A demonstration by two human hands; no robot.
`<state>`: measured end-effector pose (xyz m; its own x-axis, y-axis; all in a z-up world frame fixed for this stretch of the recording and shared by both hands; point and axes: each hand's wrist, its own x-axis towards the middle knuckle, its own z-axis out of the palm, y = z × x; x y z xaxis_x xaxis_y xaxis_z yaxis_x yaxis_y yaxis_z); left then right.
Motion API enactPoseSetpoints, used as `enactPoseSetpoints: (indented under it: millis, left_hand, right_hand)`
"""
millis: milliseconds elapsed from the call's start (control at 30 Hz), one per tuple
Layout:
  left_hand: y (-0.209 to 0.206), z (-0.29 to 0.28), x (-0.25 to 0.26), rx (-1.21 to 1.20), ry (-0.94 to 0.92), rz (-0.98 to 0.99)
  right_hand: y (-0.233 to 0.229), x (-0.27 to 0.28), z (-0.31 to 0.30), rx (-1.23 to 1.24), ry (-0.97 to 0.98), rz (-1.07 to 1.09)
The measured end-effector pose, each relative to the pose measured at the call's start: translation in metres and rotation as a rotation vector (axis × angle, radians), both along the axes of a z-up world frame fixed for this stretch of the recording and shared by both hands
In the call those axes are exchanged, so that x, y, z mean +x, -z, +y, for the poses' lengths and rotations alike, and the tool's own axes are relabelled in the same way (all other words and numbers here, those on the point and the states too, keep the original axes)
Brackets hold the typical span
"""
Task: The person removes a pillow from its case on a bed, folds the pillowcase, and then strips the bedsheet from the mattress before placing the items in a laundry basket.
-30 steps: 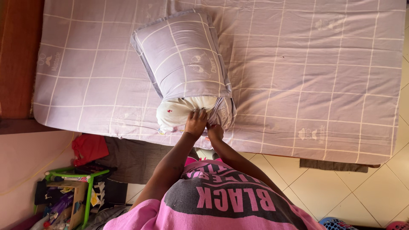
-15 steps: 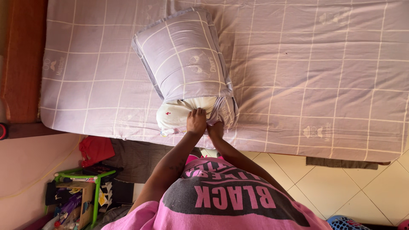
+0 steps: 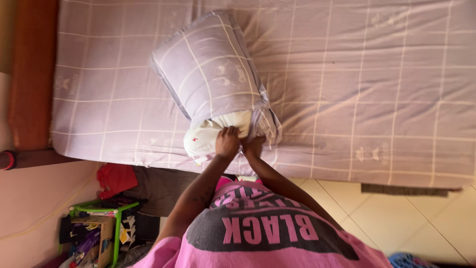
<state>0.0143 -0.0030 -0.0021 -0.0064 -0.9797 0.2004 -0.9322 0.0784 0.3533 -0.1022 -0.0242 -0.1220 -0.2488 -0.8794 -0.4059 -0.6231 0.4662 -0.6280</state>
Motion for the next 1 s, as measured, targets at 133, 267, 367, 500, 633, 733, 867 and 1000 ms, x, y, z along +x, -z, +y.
enactPoseSetpoints:
  millis: [133,267,367,500,633,733,867,1000]
  left_hand:
    - [0.007,-0.009,-0.005,0.046,0.023,-0.043]
    - [0.01,-0.012,-0.001,-0.022,-0.092,-0.084]
    - [-0.006,-0.009,0.007,-0.032,-0.149,-0.004]
    - [-0.03,-0.011,0.017,-0.049,-0.173,0.117]
    - [-0.038,-0.013,0.021,-0.07,-0.197,0.139]
    - [-0.041,-0.012,0.031,-0.067,-0.231,0.147]
    - [-0.041,-0.005,0.045,-0.065,-0.314,0.161]
    - [-0.042,-0.004,0.06,-0.068,-0.392,0.209]
  right_hand:
    - [-0.003,-0.012,-0.004,-0.057,-0.14,0.072]
    - [-0.015,-0.01,-0.009,-0.039,-0.04,0.071]
    - [-0.05,-0.017,-0.024,-0.312,-0.114,0.074]
    - [-0.097,-0.027,-0.037,-0.529,0.007,0.249]
    - [-0.071,-0.041,-0.055,-0.594,-0.066,0.123]
    - [-0.044,-0.058,-0.069,-0.426,-0.136,0.025]
    - [-0.026,-0.065,-0.081,-0.443,-0.117,-0.186]
    - [-0.04,-0.05,-0.099,-0.286,0.117,-0.959]
